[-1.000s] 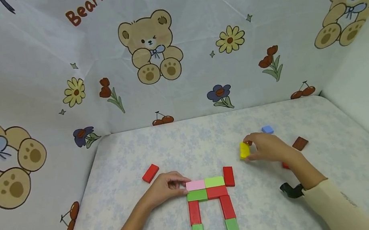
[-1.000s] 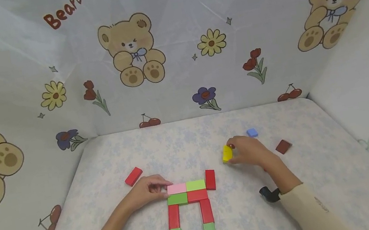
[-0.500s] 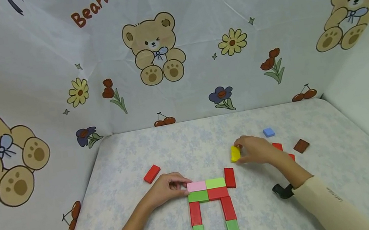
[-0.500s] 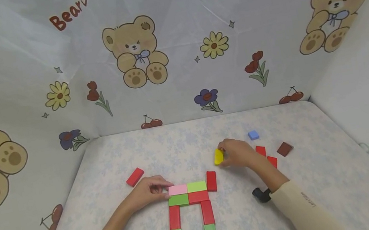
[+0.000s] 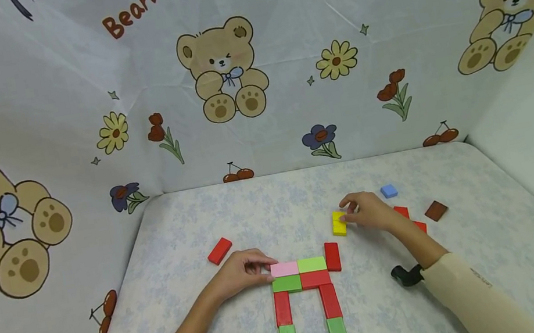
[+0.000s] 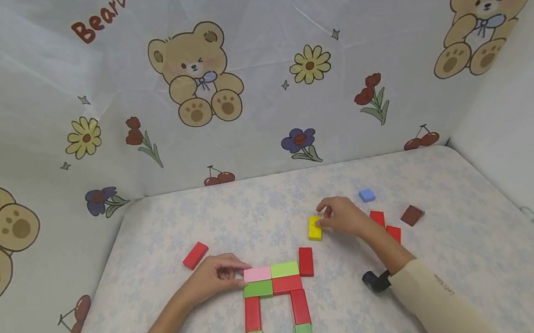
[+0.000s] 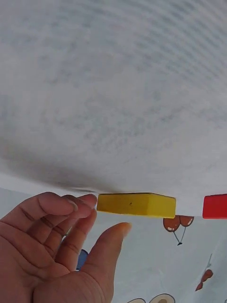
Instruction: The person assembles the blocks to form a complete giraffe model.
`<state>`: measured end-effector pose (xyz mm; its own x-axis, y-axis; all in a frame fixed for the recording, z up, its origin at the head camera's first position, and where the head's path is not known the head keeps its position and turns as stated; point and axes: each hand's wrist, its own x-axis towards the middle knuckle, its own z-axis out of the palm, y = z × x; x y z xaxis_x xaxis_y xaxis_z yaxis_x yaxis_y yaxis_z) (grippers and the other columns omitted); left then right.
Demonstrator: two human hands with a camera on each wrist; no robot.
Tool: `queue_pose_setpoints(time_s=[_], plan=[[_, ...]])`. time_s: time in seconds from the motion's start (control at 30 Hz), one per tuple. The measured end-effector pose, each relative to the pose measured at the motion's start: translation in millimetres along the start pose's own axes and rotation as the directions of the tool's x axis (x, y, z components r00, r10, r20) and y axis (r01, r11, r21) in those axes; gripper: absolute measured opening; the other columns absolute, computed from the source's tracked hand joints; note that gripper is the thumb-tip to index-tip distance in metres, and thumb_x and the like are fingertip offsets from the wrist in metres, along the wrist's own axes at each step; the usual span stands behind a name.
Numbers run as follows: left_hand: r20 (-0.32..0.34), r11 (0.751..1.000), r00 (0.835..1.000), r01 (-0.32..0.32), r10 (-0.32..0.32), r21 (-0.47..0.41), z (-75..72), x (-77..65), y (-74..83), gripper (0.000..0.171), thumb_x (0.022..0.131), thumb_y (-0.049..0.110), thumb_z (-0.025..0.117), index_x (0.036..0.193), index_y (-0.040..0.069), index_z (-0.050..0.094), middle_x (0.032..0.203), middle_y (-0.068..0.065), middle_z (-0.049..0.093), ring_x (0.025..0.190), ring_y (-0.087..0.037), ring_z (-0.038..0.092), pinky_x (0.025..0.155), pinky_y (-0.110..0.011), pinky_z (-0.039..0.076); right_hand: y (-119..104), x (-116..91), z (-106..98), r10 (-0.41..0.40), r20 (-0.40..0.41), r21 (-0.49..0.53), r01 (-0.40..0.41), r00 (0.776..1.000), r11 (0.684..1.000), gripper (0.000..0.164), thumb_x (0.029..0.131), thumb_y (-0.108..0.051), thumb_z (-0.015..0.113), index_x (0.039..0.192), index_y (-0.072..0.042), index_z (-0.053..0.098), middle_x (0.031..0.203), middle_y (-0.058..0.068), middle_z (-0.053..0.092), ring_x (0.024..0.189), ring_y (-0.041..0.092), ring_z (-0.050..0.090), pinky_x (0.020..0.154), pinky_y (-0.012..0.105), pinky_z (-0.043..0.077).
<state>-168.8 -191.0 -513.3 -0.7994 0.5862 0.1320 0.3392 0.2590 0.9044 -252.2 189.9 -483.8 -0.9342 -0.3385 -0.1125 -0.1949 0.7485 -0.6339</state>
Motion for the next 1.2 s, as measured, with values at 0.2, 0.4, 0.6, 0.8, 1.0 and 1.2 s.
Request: queue_pose_setpoints(time_s=[0.2,0.4,0.6,0.8,1.0,1.2], plan=[[-0.001,1.0,1.0,0.018,-0.018,0.014,0.6,2.5,-22.7,0.032,0.082,0.01,0.086,0.112,0.015,0.08,0.097,-0.001,0.073,0.072,-0.009,0.056,0.061,-0.02,0.043,1.7,1.2,4.4,0.095,0.039,0.152,-0.099,0.995,0.983,0.034,0.092,-0.016,0.077,0.12,0.0,0.067,0.081,0.007,0.066,0.063,0.02,0.062,0.062,0.031,0.056],[0.009,1.0,1.0,0.01,-0.011,0.015,-0.7,2.8,-24.8,0.031,0.082,0.02,0.087,0.113,0.023,0.08,0.097,0.004,0.072,0.073,-0.01,0.058,0.062,-0.021,0.045,-4.3,0.7,9.0,0.101,0.039,0.212,-0.107,0.994,0.971,0.031,0.092,-0.013,0.077,0.117,0.002,0.067,0.077,0.008,0.068,0.062,0.021,0.067,0.063,0.03,0.058],[0.012,1.0,1.0,0.013,-0.013,0.022,-1.1,2.8,-23.7,0.031,0.083,0.021,0.087,0.113,0.023,0.08,0.097,0.004,0.072,0.073,-0.01,0.058,0.061,-0.021,0.046,-14.8,-0.8,14.8,0.083,0.043,0.251,-0.091,0.996,0.964,0.029,0.09,-0.009,0.078,0.114,0.004,0.068,0.075,0.009,0.068,0.06,0.023,0.068,0.062,0.033,0.058],[0.016,1.0,1.0,0.022,-0.023,0.02,-1.4,2.1,-21.2,0.031,0.083,0.023,0.087,0.113,0.024,0.079,0.097,0.004,0.072,0.074,-0.01,0.058,0.062,-0.022,0.046,-19.6,-0.5,20.6,0.082,0.056,0.233,-0.092,0.995,0.968,0.028,0.09,-0.009,0.078,0.113,0.003,0.068,0.073,0.007,0.067,0.059,0.021,0.067,0.061,0.032,0.058],[0.014,0.999,0.999,0.041,-0.042,0.02,-1.5,2.3,-22.3,0.032,0.082,0.022,0.087,0.113,0.025,0.079,0.097,0.005,0.072,0.074,-0.011,0.058,0.062,-0.022,0.046,-23.7,-1.6,22.4,0.088,0.067,0.216,-0.1,0.994,0.971,0.028,0.09,-0.01,0.078,0.114,0.003,0.067,0.073,0.008,0.067,0.06,0.022,0.067,0.062,0.032,0.058],[0.002,0.999,0.999,0.05,-0.05,0.014,-0.4,2.1,-23.5,0.033,0.081,0.017,0.087,0.113,0.023,0.08,0.096,0.003,0.072,0.074,-0.01,0.057,0.062,-0.021,0.045,-24.9,-2.2,23.2,0.085,0.078,0.229,-0.1,0.993,0.968,0.027,0.09,-0.01,0.078,0.112,0.002,0.067,0.074,0.008,0.067,0.06,0.022,0.067,0.062,0.032,0.058]])
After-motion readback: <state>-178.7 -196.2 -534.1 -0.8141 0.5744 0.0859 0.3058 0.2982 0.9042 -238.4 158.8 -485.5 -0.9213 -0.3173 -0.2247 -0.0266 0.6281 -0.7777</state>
